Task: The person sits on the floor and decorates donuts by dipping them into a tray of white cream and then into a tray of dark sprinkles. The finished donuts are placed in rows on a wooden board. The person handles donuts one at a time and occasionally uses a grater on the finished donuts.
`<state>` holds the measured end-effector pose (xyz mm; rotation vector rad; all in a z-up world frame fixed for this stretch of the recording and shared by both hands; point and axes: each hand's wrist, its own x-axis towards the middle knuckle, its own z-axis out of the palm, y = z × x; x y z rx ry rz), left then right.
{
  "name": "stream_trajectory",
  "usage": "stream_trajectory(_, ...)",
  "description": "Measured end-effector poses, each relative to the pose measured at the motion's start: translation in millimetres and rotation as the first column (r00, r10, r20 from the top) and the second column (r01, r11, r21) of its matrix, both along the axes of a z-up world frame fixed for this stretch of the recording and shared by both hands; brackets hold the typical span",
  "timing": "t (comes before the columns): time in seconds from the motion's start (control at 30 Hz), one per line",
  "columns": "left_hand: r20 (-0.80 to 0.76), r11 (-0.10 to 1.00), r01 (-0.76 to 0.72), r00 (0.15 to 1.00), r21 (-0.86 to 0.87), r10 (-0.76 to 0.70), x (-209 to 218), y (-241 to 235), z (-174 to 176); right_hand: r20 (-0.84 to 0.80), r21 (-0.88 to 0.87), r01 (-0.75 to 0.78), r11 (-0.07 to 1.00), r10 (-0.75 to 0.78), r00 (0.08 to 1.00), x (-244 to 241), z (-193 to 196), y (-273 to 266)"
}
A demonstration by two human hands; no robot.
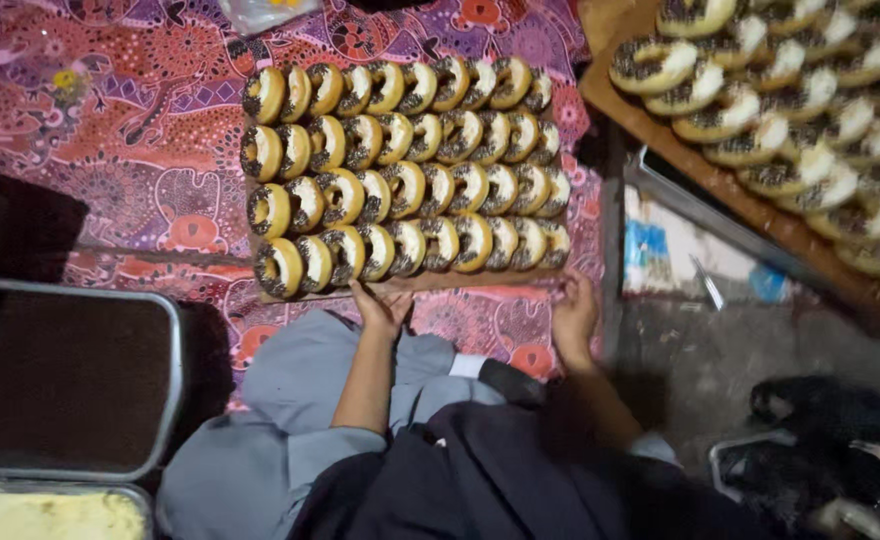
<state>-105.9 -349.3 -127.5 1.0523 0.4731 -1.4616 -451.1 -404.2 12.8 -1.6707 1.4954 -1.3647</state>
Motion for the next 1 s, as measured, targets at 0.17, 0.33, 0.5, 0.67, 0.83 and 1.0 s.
stream_trajectory(0.17,-0.116,0.998,0.044,0.992,-0.055,-0.050,23.7,27.5,-1.7,-0.048,0.288,-0.157,0.945,0.178,0.983,51.0,43.8,167.2)
stream_trajectory(0.33,-0.147,0.994,0.003,0.989,-0.114,-0.019,27.7,47.6,21.9,0.024,0.488,-0.685,0.541,0.776,0.630,50.0,106.6,240.3)
stream_trajectory(0.5,-0.123,0.992,0.052,0.990,-0.113,-0.066,17.2,54.2,47.5,0.183,0.752,-0.453,0.478,0.508,0.841,-18.6,147.9,293.0)
stream_trajectory(0.67,-0.042,0.957,0.187,0.979,-0.222,-0.201,-26.1,55.0,56.7,0.613,0.347,-0.275,0.897,0.005,0.790,-132.5,191.9,341.2)
stream_trajectory(0.83,-0.021,0.916,0.295,0.950,-0.273,-0.312,-56.1,50.2,84.9,-0.445,-0.220,0.484,0.847,-0.529,0.723,-225.7,242.9,328.1)
stream_trajectory(1.0,0.031,0.902,0.334,0.940,-0.273,-0.338,-73.8,47.8,116.6,-0.942,0.222,0.794,0.566,-0.084,0.324,-277.9,215.9,309.5)
